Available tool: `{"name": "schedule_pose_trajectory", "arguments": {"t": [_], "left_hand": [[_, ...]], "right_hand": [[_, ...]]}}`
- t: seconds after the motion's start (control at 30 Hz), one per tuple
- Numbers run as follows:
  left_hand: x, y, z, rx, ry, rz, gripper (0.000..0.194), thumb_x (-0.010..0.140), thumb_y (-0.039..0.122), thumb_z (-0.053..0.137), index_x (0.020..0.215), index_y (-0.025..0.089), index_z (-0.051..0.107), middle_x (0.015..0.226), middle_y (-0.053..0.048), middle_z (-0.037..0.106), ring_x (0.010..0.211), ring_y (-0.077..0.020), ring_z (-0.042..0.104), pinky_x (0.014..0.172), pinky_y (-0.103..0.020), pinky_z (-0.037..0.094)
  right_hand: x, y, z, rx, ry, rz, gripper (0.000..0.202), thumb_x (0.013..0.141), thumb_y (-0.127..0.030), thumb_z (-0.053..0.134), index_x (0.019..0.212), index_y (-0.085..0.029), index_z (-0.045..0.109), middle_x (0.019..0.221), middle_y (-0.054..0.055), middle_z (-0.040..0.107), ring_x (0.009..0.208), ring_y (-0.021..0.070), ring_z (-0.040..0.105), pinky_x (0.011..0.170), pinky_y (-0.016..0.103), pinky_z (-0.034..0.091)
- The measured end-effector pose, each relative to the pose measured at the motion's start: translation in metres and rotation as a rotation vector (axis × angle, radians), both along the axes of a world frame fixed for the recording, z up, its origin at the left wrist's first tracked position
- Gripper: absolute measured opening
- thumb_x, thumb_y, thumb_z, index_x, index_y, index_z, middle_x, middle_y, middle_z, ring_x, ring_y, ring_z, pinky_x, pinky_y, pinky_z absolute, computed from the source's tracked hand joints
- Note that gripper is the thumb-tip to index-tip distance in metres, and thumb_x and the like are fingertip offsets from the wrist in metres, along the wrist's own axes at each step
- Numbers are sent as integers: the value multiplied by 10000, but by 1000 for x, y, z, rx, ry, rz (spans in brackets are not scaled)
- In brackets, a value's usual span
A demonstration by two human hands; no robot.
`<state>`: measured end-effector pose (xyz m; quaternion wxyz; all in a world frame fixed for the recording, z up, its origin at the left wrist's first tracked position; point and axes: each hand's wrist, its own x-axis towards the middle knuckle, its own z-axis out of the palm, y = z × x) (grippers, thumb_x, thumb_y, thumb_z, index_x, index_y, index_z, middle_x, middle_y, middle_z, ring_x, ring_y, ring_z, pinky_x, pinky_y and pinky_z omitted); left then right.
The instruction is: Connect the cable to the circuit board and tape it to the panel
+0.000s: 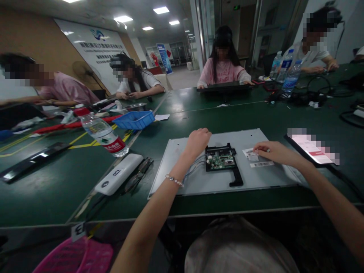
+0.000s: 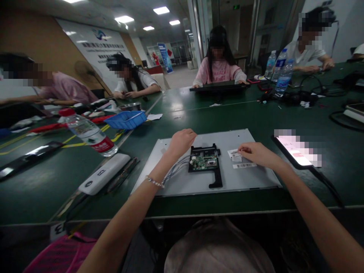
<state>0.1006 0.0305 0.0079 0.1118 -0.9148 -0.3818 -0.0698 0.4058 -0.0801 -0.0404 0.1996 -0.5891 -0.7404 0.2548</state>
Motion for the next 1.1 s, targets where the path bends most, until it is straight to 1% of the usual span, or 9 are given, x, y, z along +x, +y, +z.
{"name": "schedule_pose_trajectory", "arguments": {"t": [0.1,0.23,0.37,0.47,0.6,0.7,0.8,0.9,1.1], "left_hand": [[2,1,-4,2,11,19,259,919,184,430,902,123,682,972,-138,649,959,-231,593,813,-334,449],[-3,5,-8,-50,-8,25,294,926,283,445,921,141,702,961,-101,670,878,-195,624,766,-289,463],[-18,7,0,-86,-75,27,356,955,331,365,1021,174,678,1028,-79,673,900,-191,628,801,-301,467],[-31,4,10,-231,-144,-23,362,933,374,415,1150,160,609,1094,-89,659,965,-204,620,865,-321,458],[-45,-12,18,-532,-160,-191,688,877,524,500,1416,135,323,1366,-130,492,1202,-219,513,991,-321,405],[-50,-23,16,-641,-132,-230,860,831,600,530,1467,130,191,1484,-156,331,1336,-245,372,1084,-346,315],[-50,-28,7,-669,-121,-193,978,774,618,589,1476,108,137,1509,-188,256,1381,-276,286,1129,-377,242],[-51,-29,-2,-703,-105,-215,1096,714,625,646,1486,112,62,1528,-202,175,1406,-300,213,1140,-400,214],[-55,-29,-9,-702,-132,-253,1139,683,630,667,1495,150,27,1517,-191,172,1400,-321,216,1127,-422,243]], "right_hand": [[0,0,1,-6,2,-5,366,864,-487,460,1021,-241,681,1025,52,694,935,237,625,798,357,476],[0,0,1,-16,-10,-15,373,872,-495,445,1014,-241,678,1027,52,692,921,235,626,798,367,482],[-1,0,-1,34,-36,-18,351,871,-475,454,1001,-246,685,993,50,700,899,236,629,795,382,487],[-3,0,0,129,-46,-58,332,877,-436,454,979,-224,688,989,67,697,895,236,634,791,384,497],[-14,-1,9,242,-18,-120,339,885,-409,457,1071,-201,651,1094,96,667,938,236,636,788,381,523],[-28,-1,17,273,-29,-14,430,875,-447,487,1239,-232,566,1277,93,587,1097,261,589,916,429,491],[-45,1,22,259,-87,166,663,824,-527,553,1414,-272,390,1468,77,406,1328,299,388,1088,488,332],[-60,5,21,202,-126,306,880,749,-597,616,1480,-267,256,1551,80,239,1410,313,222,1129,489,257],[-75,11,16,185,-74,353,847,751,-550,640,1466,-267,284,1517,102,305,1382,299,291,1118,486,274]]}}
